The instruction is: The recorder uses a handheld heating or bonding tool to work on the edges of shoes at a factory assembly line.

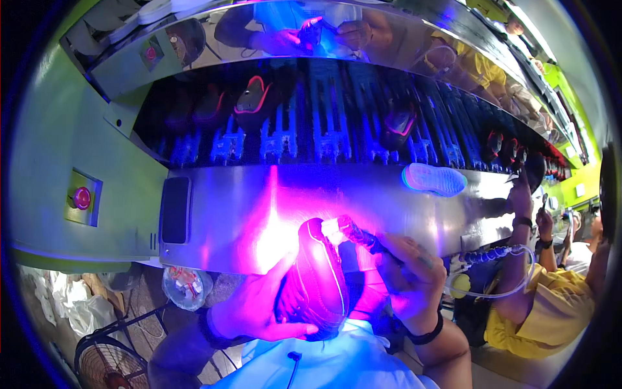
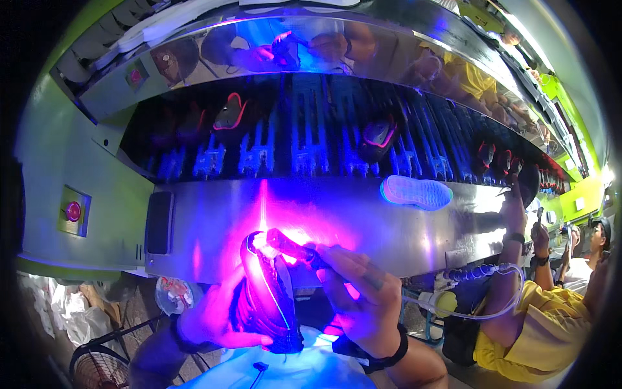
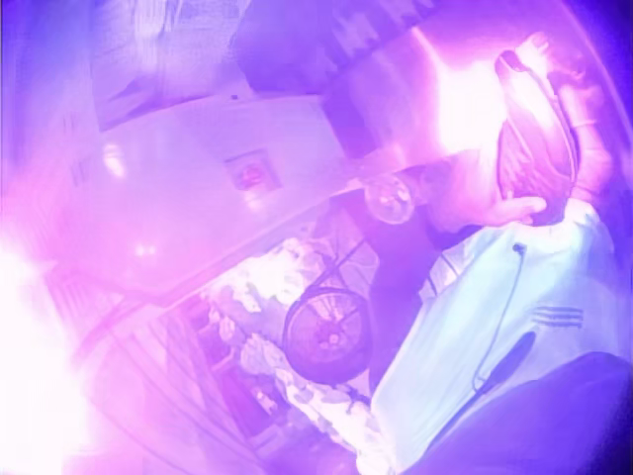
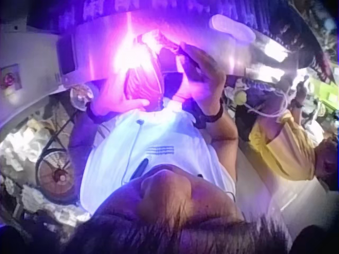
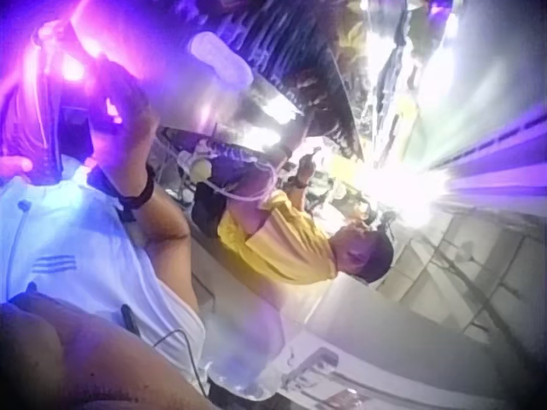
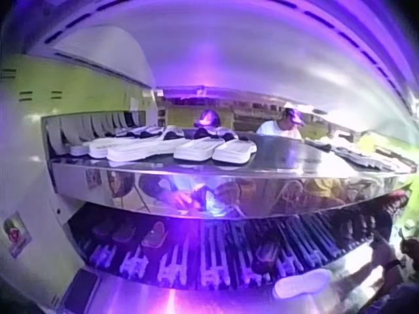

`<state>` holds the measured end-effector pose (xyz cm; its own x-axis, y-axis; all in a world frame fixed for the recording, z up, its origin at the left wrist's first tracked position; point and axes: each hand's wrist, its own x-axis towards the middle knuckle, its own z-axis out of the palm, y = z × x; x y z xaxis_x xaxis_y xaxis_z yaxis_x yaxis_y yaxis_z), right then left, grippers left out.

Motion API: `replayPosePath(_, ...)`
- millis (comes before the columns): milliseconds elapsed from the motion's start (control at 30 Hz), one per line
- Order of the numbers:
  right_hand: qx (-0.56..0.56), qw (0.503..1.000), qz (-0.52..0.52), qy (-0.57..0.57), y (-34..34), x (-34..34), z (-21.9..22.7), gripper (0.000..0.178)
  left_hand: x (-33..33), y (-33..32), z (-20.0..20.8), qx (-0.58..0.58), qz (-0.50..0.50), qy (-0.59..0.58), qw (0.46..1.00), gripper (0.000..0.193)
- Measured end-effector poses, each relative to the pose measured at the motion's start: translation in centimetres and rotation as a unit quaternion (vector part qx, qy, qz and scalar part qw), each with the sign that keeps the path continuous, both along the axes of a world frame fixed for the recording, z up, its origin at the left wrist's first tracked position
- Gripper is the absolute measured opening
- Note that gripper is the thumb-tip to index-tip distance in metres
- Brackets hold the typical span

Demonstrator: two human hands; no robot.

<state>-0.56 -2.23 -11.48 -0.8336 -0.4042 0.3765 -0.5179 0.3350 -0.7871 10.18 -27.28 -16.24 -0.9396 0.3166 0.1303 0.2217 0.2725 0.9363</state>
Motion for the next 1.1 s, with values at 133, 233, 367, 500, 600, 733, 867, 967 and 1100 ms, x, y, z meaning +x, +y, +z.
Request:
replayPosePath(133,0.019,0.999,0.022,-0.026,0.8,0.6,0.5,0.038,0.4,-1.1,0.2,-0.047,-0.008,0.006,0.999,0.120)
replayPosePath(233,0.011,0.998,0.034,-0.056,1.2,1.0,-0.3,0.038,-0.1,-1.5,0.9,-0.031,-0.003,0.004,1.000,0.120)
replayPosePath(367,-0.019,0.994,0.043,-0.098,1.2,1.3,-1.4,0.039,-0.1,-2.0,0.6,-0.041,0.007,0.021,0.999,0.122)
replayPosePath(500,-0.010,0.990,0.039,-0.132,1.4,2.2,-2.2,0.039,-0.2,-2.3,0.9,0.026,0.026,-0.074,0.997,0.125)
replayPosePath(600,-0.013,0.990,0.033,-0.134,1.6,3.0,-3.2,0.042,-0.5,-2.1,1.4,0.008,0.047,-0.076,0.996,0.116)
replayPosePath(733,-0.029,0.987,-0.010,-0.158,0.9,5.0,-3.8,0.039,-0.7,-2.0,0.3,0.079,0.065,-0.099,0.990,0.113)
replayPosePath(867,0.012,0.999,-0.034,-0.028,1.1,6.8,-5.6,0.031,-0.8,-1.3,1.5,0.100,0.121,-0.168,0.973,0.113)
replayPosePath(967,0.029,0.999,-0.011,-0.022,2.5,7.5,-5.7,0.029,-1.0,-0.8,2.6,0.109,0.158,-0.237,0.952,0.114)
replayPosePath(1100,0.025,1.000,-0.005,-0.005,2.7,6.0,-6.0,0.031,-0.3,-0.7,2.0,0.051,0.132,-0.186,0.972,0.110)
